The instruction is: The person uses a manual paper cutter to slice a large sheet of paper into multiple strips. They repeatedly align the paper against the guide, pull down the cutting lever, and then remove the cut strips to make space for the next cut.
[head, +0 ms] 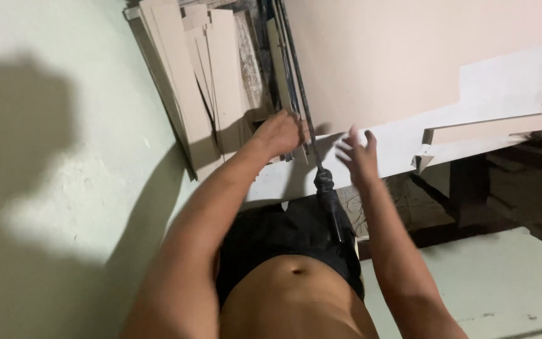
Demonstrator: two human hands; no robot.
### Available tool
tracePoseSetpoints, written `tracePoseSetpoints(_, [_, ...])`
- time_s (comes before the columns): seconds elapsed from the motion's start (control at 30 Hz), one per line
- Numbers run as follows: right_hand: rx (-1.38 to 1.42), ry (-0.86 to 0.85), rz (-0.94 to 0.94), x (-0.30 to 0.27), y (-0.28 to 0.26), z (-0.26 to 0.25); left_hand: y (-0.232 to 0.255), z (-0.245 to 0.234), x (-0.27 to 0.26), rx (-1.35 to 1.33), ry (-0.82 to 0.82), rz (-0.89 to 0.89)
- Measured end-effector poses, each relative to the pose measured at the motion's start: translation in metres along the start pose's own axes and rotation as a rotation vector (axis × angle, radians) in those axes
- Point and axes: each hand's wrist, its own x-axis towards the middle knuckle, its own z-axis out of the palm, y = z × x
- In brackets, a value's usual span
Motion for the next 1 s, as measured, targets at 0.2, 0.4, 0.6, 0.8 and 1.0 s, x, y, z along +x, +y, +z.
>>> tracePoseSetpoints(0.2, [0.404, 0.019, 0.073, 0.063, 0.035, -0.035, -0.031, -0.012, -0.012, 0.012, -0.154, 0.253])
tracePoseSetpoints(0.4, [0.277, 0.01, 0.042, 0.075, 0.074, -0.003, -0.07, -0.073, 0.009, -0.081, -0.498, -0.039])
tracePoseSetpoints(0.6, [0.214, -0.086, -0.015, 0.075, 0.064, -0.002, -0.045, -0.061, 0.068, -0.236, -0.496, -0.536])
tracePoseSetpoints(0.8, [-0.55, -0.186, 0.025, 0.008, -0.017, 0.018, -0.033, -0.019, 0.088, -0.068, -0.558, -0.62])
tracePoseSetpoints(1.0, [-1.269, -0.161, -0.145, -0.114, -0.045, 0.055, -0.035, -0.016, 0.094, -0.098, -0.584, -0.629])
